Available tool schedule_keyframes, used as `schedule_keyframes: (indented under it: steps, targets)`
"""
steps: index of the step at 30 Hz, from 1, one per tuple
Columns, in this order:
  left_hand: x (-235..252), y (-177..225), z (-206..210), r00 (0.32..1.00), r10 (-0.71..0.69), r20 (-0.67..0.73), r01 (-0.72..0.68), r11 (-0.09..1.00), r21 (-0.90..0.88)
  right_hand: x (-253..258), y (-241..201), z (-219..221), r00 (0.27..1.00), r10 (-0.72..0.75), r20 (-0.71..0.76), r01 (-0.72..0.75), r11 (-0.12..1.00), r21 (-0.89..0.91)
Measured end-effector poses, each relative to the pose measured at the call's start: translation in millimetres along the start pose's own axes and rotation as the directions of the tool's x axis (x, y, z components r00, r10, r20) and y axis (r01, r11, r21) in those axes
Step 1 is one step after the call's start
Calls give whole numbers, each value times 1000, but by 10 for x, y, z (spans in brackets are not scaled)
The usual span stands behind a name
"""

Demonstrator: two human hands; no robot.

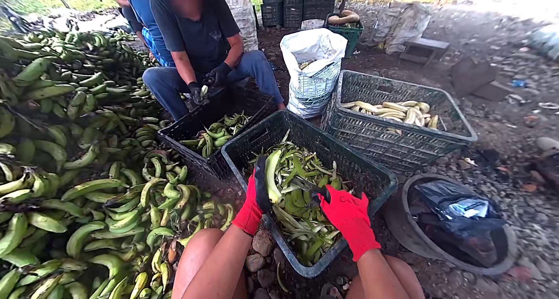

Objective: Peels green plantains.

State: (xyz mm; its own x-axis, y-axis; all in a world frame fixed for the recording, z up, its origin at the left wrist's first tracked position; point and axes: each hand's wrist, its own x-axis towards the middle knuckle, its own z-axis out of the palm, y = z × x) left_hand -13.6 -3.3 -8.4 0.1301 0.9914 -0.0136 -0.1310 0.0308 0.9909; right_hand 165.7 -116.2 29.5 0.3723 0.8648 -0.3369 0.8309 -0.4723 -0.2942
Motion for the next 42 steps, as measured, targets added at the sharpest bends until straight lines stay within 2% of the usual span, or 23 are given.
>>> schedule_keyframes:
  steps: [2, 4, 7, 10, 12, 14, 17, 19, 20, 22, 24, 26, 29, 31, 32, 34, 36, 37, 38, 40, 42]
  targets:
    - [22, 7, -40, 999, -9, 45, 12, 998, -61, 0, 40, -68, 1000, 2, -7, -1, 997, 83]
    - [46, -4, -29, 996, -78, 40, 83, 984, -156, -47, 16, -4, 993, -115, -13, 115, 973, 201]
    - [50, 29, -13, 992, -127, 6, 126, 973, -193, -167, -105, 135, 955, -295, -15, 291, 933, 213]
    - [23, 79, -10, 994, -100, -41, 91, 979, -182, -311, -161, 195, 931, -361, -49, 364, 919, 154]
    - [-19, 93, -30, 996, -53, 67, 65, 981, -182, -292, -177, 152, 945, -326, -28, 327, 940, 94]
    - [-105, 72, -76, 958, -25, 286, 80, 980, -182, -143, -186, 114, 958, -264, -111, 272, 960, 63]
    - [-199, 39, -56, 833, -169, 526, 248, 965, -82, 143, -143, -31, 953, -102, -285, 140, 983, 115]
    - [-262, 68, -17, 810, -235, 537, 273, 962, 8, 256, -59, -126, 954, 16, -300, 50, 976, 212]
    - [-274, 77, 1, 833, -238, 499, 268, 963, 13, 282, -14, -146, 959, 55, -279, 17, 968, 250]
    - [-212, 33, 19, 903, -219, 369, 258, 964, -60, 279, 56, -62, 974, 37, -226, 34, 952, 305]
    - [-103, -21, 28, 961, -175, 214, 212, 964, -159, 201, 33, 146, 983, -77, -167, 131, 930, 343]
    - [9, -51, 50, 994, -101, 36, 105, 983, -150, 22, -101, 290, 981, -173, -82, 191, 923, 335]
    - [81, -26, 66, 962, 3, -273, -13, 999, -35, -299, -311, 391, 985, -174, -12, 174, 969, 174]
    - [89, 25, 59, 925, 35, -378, -36, 999, 5, -454, -385, 381, 991, -135, 5, 134, 987, 94]
    - [104, 28, 44, 924, 46, -379, -48, 999, 3, -475, -394, 375, 992, -127, -4, 127, 989, 73]
    - [101, -1, 30, 961, 52, -271, -62, 998, -29, -415, -371, 351, 991, -125, -46, 128, 989, 74]
    - [32, -66, 35, 1000, -1, 29, 5, 992, -125, -261, -316, 282, 988, -110, -108, 122, 986, 110]
    - [-31, -45, 47, 979, -80, 186, 111, 981, -158, -160, -281, 224, 985, -95, -145, 113, 986, 122]
    - [-80, -6, 69, 934, -177, 312, 239, 956, -173, -49, -240, 161, 981, -76, -178, 100, 987, 129]
    - [-101, 38, 69, 792, -309, 526, 433, 892, -129, 150, -146, 72, 976, -42, -214, 74, 987, 140]
    - [-47, 58, 20, 715, -328, 617, 456, 888, -56, 264, -91, 58, 982, -33, -186, 59, 989, 138]
